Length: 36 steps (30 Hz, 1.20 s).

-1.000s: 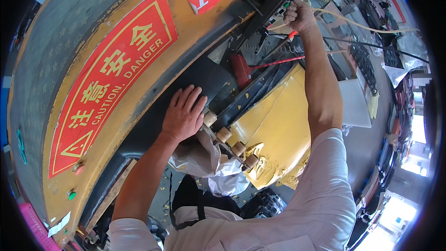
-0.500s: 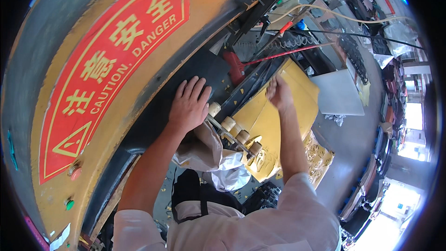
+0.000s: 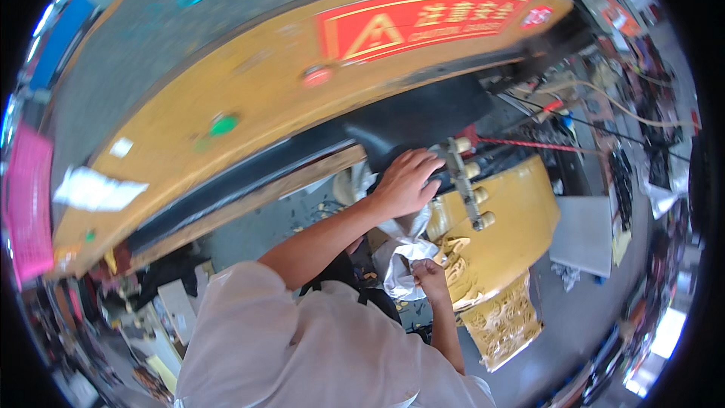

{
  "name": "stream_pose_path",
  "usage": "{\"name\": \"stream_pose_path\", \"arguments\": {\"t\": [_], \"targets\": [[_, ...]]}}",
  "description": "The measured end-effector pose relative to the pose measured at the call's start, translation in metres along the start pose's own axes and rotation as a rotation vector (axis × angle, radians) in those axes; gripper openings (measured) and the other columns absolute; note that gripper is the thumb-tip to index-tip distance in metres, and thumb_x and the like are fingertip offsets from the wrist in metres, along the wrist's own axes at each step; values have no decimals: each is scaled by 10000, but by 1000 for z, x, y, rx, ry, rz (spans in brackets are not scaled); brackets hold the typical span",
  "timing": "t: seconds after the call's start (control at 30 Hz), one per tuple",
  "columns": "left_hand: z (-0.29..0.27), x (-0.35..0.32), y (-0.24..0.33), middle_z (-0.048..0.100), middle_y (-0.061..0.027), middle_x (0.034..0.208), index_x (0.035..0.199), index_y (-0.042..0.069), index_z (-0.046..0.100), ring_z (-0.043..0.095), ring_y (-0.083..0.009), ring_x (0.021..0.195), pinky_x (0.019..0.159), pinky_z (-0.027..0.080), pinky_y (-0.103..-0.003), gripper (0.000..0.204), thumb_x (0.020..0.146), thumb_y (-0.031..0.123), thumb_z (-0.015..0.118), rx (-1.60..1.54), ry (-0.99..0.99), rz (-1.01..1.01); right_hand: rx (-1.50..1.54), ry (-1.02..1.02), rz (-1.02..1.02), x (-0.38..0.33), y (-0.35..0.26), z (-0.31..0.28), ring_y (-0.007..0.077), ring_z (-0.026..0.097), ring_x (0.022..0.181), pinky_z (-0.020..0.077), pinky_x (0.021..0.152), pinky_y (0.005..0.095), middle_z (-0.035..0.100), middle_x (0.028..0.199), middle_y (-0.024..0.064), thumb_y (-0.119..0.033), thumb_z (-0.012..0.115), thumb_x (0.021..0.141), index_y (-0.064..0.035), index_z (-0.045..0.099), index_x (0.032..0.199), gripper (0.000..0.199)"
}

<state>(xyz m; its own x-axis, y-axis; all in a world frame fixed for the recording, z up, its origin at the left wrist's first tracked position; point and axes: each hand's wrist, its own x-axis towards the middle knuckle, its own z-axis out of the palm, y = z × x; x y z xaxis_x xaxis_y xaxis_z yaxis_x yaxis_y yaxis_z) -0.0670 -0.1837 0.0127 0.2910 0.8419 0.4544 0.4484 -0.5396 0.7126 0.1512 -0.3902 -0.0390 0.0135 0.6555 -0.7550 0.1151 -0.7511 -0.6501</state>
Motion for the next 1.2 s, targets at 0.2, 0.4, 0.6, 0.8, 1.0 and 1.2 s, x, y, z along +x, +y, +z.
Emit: {"name": "stream_pose_path", "arguments": {"t": [0.2, 0.4, 0.6, 0.8, 1.0, 1.2], "targets": [[-221, -259, -9, 605, -232, 1427, 1358, 50, 632, 550, -450, 1348, 1168, 416, -565, 510, 891, 218, 748, 708, 166, -452, -244, -77, -217, -15, 80, 14, 69, 549, 629, 450, 595, 258, 646, 725, -17, -171, 665, 989, -51, 712, 848, 191], [-350, -372, -28, 560, -239, 1465, 1470, 4, 534, 496, -440, 1381, 1200, 383, -524, 670, 914, 300, 760, 834, 23, -645, -194, 2, -188, -67, 118, 55, 81, 579, 656, 476, 610, 279, 657, 747, -9, -259, 683, 1013, -36, 719, 904, 252], [-332, -379, -50, 613, -232, 1345, 1451, -5, 551, 555, -435, 1267, 1114, 426, -530, 658, 896, 267, 775, 953, 110, -586, -451, -164, -73, -135, 164, 114, 108, 609, 690, 497, 655, 321, 651, 713, 10, -247, 666, 984, -36, 731, 866, 251], [-345, -388, -50, 555, -234, 1511, 1555, 31, 473, 486, -426, 1414, 1228, 337, -538, 777, 927, 382, 764, 904, -58, -609, -680, -153, -156, -177, 194, 146, 382, 684, 785, 547, 761, 476, 707, 828, 222, -409, 664, 963, -33, 740, 907, 388], [-345, -384, -44, 629, -222, 1320, 1480, 34, 519, 592, -422, 1224, 1039, 470, -522, 707, 894, 306, 807, 1086, -44, -491, -532, 93, -105, -206, 208, 147, 412, 729, 933, 564, 835, 472, 749, 962, 246, -348, 640, 966, -36, 766, 990, 337], [-341, -398, -40, 605, -267, 1383, 1509, 18, 508, 566, -457, 1284, 1085, 449, -544, 679, 936, 278, 764, 1038, -34, -445, -249, 230, 89, -245, 274, 131, 283, 720, 777, 566, 760, 417, 740, 815, 165, -348, 670, 963, -9, 746, 910, 351]]}}
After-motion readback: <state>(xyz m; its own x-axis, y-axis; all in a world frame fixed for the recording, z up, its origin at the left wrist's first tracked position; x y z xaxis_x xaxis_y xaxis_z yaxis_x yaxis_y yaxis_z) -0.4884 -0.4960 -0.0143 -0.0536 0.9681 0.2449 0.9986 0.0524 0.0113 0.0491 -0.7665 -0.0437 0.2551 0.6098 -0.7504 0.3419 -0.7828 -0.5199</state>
